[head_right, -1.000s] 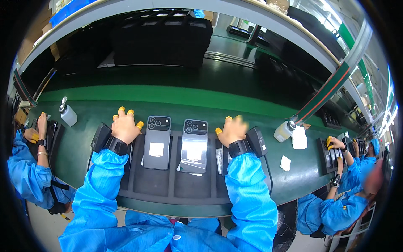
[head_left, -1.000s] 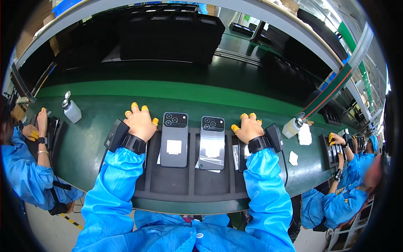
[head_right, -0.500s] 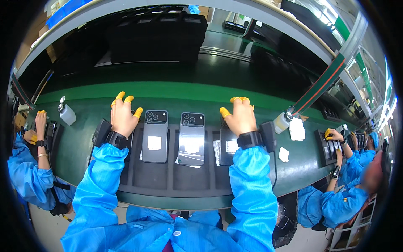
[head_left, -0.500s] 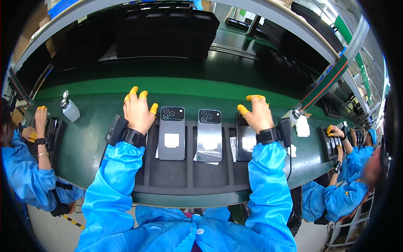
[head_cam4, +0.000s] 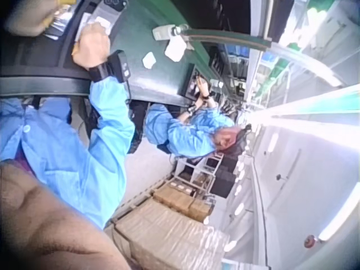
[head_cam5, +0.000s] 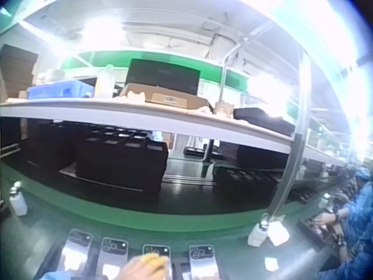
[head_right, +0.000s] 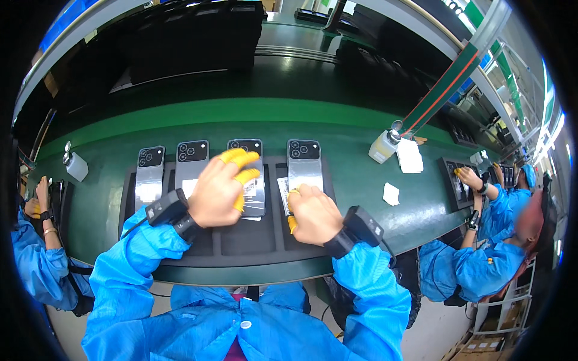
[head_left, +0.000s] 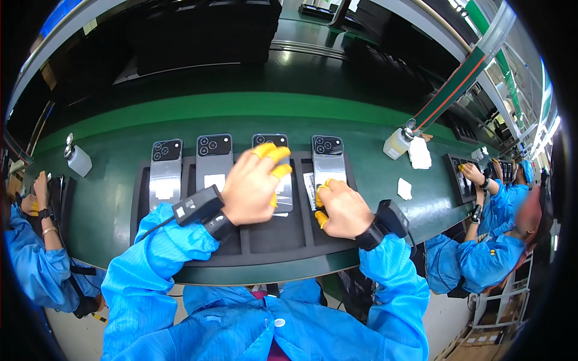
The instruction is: The person is cleaning the camera lenses and back covers of several mobile phones on a production line.
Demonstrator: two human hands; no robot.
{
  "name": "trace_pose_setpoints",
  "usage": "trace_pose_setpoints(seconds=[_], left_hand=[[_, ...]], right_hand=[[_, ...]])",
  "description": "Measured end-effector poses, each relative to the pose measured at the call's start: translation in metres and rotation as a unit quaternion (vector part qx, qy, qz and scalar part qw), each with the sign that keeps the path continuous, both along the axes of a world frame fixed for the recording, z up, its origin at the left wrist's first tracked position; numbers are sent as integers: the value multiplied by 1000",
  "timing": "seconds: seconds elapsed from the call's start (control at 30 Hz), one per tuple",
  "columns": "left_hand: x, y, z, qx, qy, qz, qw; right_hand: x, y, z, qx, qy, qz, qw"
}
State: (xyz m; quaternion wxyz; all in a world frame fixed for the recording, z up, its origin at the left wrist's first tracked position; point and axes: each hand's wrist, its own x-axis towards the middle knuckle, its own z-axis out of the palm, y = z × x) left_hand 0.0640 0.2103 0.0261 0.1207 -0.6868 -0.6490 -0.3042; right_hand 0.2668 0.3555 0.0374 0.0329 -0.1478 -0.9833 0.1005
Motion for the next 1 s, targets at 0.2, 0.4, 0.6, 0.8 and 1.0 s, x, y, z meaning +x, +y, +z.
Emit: trace_pose_setpoints(seconds=[0.2,0.4,0.6,0.8,1.0], left_hand=[[34,8,-7,-51,23,-47,997],[42,13,-30,-82,0,-185,979],[58,21,-47,-113,20,-202,973],[57,21,-49,-132,4,-195,972],[58,3,-42,-136,-33,-228,964]], right_hand=[[-5,3,-4,11,16,2,1000],[-5,42,-11,-204,89,-66,973],[5,70,-17,-385,124,-112,908],[9,63,55,-495,353,-65,791],[-61,-2,51,-78,227,37,970]])
